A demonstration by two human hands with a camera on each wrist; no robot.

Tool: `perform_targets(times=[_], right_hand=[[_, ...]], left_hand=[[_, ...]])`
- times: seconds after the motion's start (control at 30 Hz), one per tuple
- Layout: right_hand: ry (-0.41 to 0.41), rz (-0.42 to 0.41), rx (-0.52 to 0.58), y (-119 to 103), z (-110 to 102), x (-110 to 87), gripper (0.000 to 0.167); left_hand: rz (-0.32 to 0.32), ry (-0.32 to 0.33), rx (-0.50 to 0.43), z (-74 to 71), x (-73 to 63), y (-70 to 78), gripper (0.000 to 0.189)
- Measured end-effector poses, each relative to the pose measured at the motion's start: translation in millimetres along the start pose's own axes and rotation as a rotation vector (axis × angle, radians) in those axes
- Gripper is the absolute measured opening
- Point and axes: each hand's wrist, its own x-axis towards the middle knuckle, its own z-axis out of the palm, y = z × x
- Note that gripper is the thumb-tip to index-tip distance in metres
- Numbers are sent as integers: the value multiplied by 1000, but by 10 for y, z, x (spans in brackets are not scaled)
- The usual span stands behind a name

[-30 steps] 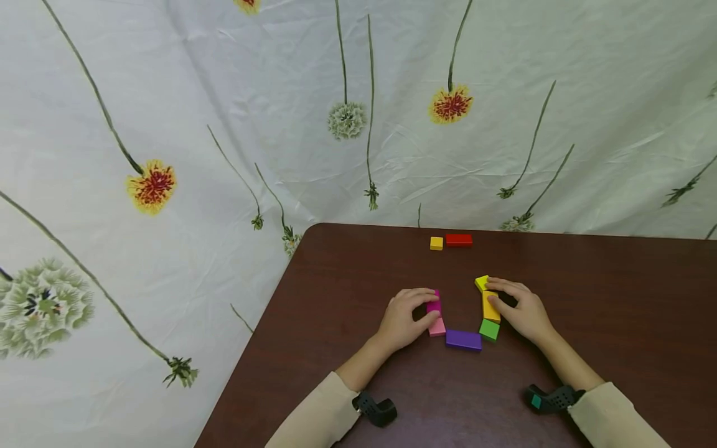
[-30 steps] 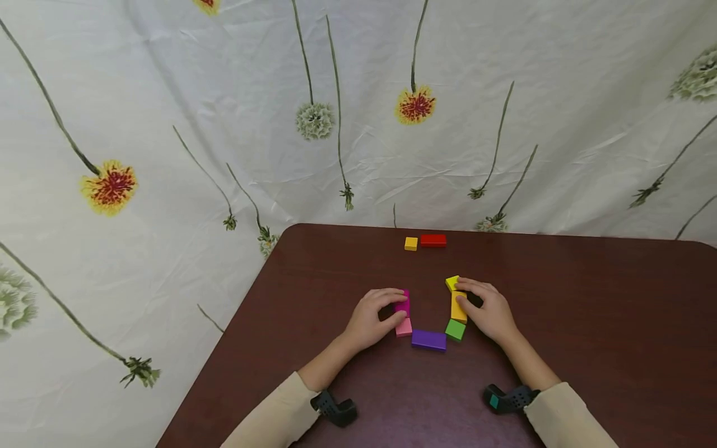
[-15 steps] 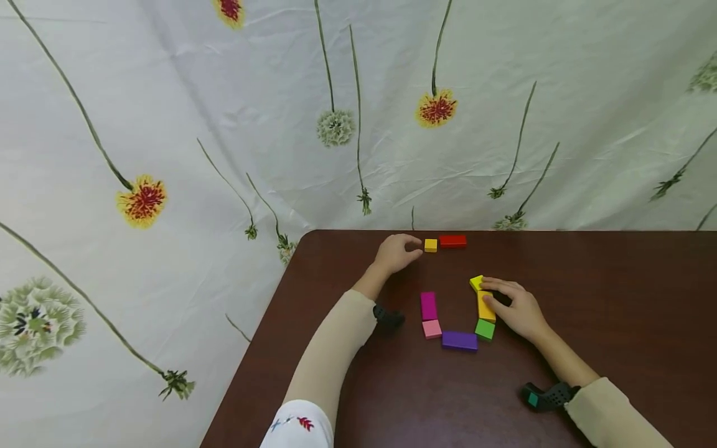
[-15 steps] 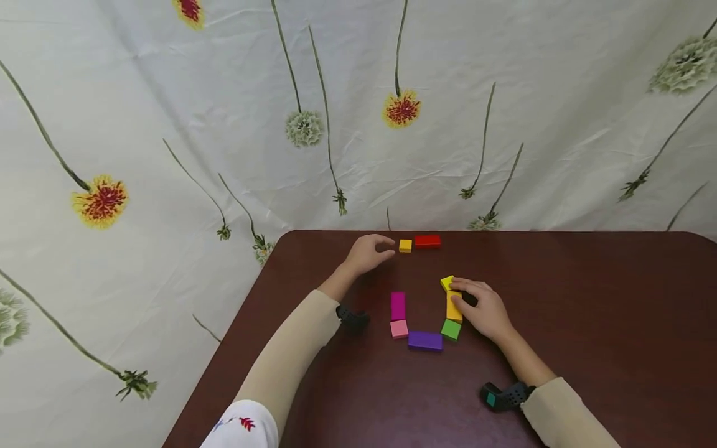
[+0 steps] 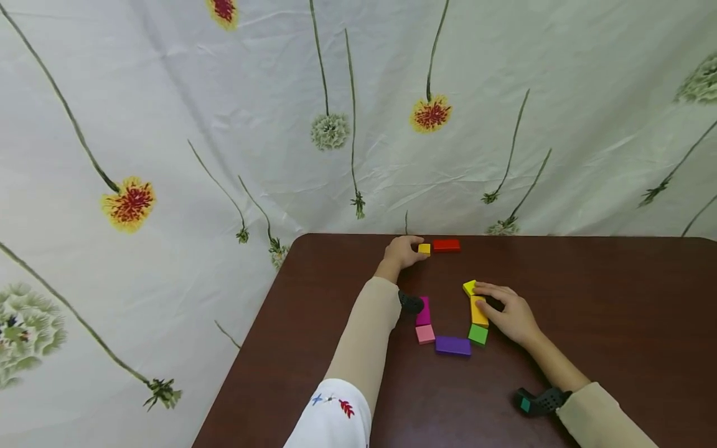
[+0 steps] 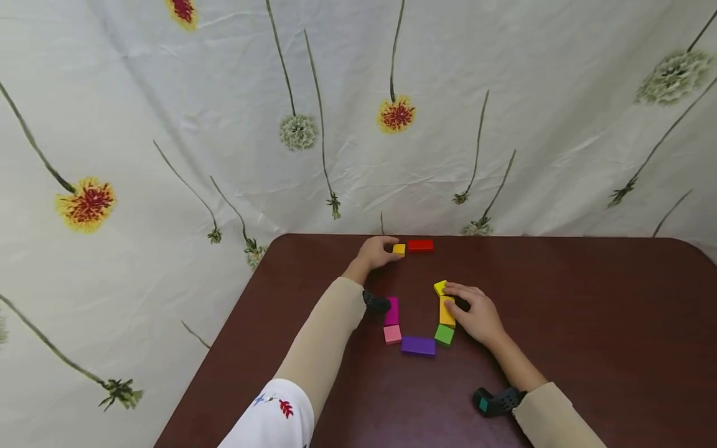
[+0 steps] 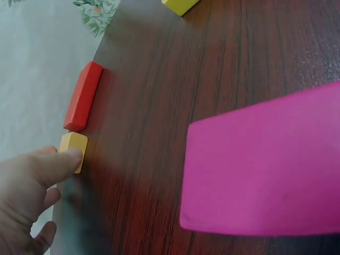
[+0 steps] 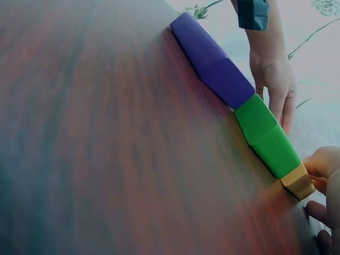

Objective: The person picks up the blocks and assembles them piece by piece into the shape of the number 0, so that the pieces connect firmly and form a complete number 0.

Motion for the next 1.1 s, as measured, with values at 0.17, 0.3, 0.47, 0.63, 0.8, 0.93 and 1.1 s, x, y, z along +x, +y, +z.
perform_targets(times=[0.17,0.3,0.47,0.63,0.8,0.93,1.1], right_hand=[[-2,1,14,-4,22,8,28],[4,2,16,-6,9,21,28],[1,9,7,5,-7,35,28],[-2,14,0,10,-31,45,28],[-8,20,2,-2,-33,38,29],[-11,24,4,-5,-20,18,29],[-10,28,9,1,-8,-1,29]], left_hand=[[55,9,20,-22,16,-56,39],[148,13,-101,-82,1,-98,36],[272,-9,-203,-145,-112,-139,36],[346,-85,-187,-127,-262,-186,36],[373,-151,-170,-109,-398,-197,33],[393,-196,-141,-121,-490,-199,33],[401,-221,-131,-125,-534,-252,33]])
